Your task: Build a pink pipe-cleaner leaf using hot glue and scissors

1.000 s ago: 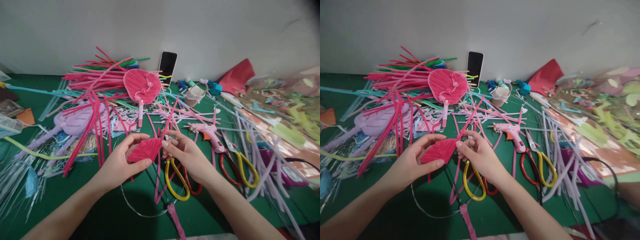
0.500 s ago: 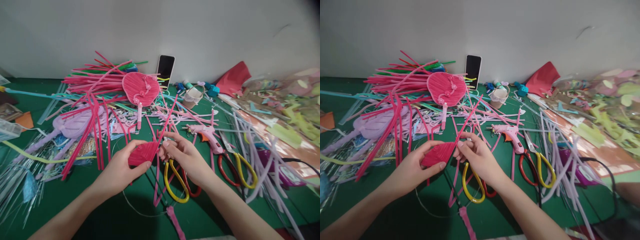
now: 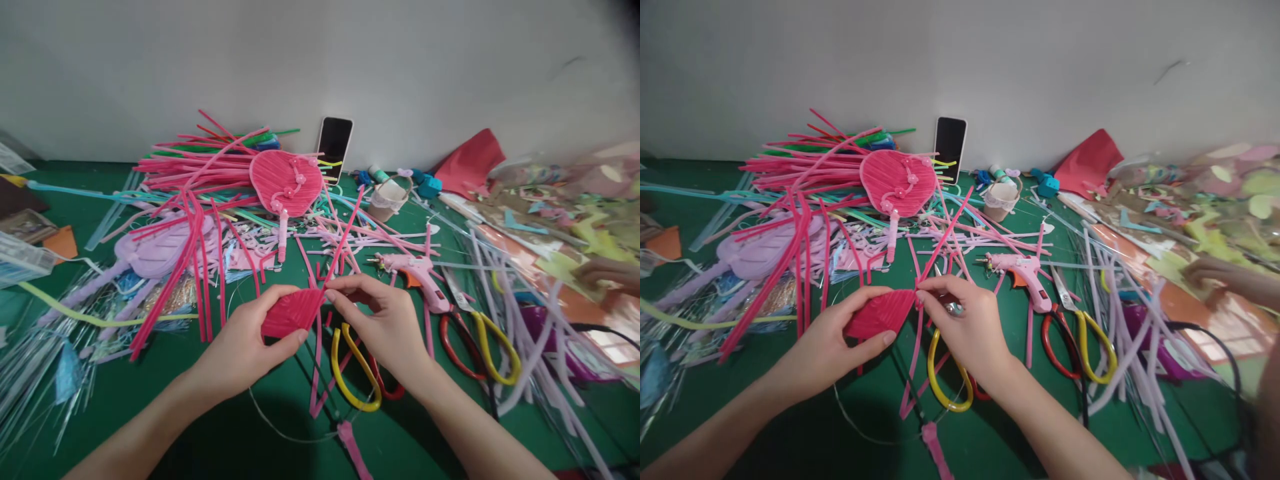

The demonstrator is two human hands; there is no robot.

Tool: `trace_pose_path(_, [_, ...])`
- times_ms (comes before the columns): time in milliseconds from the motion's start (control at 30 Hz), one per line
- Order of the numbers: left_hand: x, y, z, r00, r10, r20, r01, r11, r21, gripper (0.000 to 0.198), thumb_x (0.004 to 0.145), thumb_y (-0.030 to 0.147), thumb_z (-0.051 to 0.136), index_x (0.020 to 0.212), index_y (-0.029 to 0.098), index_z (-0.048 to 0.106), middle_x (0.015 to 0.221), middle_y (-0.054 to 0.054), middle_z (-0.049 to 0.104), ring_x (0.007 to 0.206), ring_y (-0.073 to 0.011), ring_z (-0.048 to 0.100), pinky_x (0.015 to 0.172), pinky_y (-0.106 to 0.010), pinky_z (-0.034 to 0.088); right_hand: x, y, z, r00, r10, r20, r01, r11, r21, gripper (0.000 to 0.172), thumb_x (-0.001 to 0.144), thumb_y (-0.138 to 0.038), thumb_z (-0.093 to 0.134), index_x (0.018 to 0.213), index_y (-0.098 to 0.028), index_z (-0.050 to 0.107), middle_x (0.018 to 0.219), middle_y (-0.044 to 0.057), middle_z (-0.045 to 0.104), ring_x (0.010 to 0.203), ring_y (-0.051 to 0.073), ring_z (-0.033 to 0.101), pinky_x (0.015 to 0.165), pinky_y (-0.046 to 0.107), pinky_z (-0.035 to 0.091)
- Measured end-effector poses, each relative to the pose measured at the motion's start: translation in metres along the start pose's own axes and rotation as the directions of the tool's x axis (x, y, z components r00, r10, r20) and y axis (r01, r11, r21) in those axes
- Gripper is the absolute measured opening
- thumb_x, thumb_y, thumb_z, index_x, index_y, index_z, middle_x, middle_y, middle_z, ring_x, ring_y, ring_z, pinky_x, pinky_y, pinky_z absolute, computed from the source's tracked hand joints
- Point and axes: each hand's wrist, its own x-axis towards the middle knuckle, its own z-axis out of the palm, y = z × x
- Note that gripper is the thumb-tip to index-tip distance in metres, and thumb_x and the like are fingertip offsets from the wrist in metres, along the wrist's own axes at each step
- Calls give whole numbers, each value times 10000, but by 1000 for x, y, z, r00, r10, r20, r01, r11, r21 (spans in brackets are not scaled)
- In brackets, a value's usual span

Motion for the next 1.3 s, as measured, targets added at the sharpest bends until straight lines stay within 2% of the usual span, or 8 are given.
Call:
trace_pose_path(300, [-2,8,-5,1000,12,28,-13,1000,12,376,854,384,630,1198,244,572,1105,-33,737,954,-238,714,783,-289,570,-3,-2,-1,991,-136,17,137,979,-150,136,863,-287,659,952,-236,749,885,35,768,751,184,715,715,316,584])
trace_pose_path(567, [-10,18,-8,998,51,-33,-54,994,-96,336,842,362,649,1153,267,568,931,2,718,685,-173,688,582,-240,556,-7,-27,-1,986,-168,-7,166,980,-112,190,805,-335,734,957,-231,686,845,27,753,722,178,718,673,293,602])
trace_pose_path(700, [-20,33,-19,975,203,-88,-205,978,-25,319,831,309,662,1138,284,579,912,18,710,682,-160,681,592,-221,555,-10,-57,-11,926,-373,-49,352,906,-236,179,801,-283,745,951,-240,657,810,1,744,680,154,708,646,248,586])
trace_pose_path(833, [-30,48,-28,910,379,-165,-357,922,148,326,798,257,668,1115,296,602,872,29,708,660,-155,664,612,-223,550,-17,-82,-23,836,-547,-34,497,782,-376,190,827,-271,731,983,-252,624,802,-16,724,679,132,689,634,218,562])
trace_pose_path(933, [-34,51,-32,889,426,-170,-392,898,200,342,794,259,670,1125,301,598,906,22,714,710,-169,683,630,-224,563,-22,-89,-28,798,-602,-37,537,738,-409,172,843,-258,710,986,-262,614,872,18,702,791,164,689,691,261,568])
trace_pose_path(1067, [-34,53,-33,889,444,-114,-417,886,201,372,813,258,663,1168,322,571,962,13,714,751,-171,702,618,-203,580,-25,-90,-31,763,-632,-136,511,719,-471,142,809,-285,738,924,-255,660,1058,98,632,972,238,655,802,367,569])
trace_pose_path(1167, [-33,58,-30,893,433,-124,-410,895,176,334,806,281,666,1131,313,600,970,0,720,771,-182,701,638,-215,589,-25,-90,-33,755,-640,-146,533,727,-433,142,803,-251,741,914,-251,653,1035,83,672,995,233,664,834,360,570])
trace_pose_path(1300, [-32,64,-24,886,409,-218,-393,913,111,278,790,296,664,1065,320,643,929,15,718,746,-168,691,658,-216,577,-26,-90,-33,795,-584,-167,519,796,-312,173,790,-229,750,919,-247,637,885,18,732,861,173,712,751,267,587])
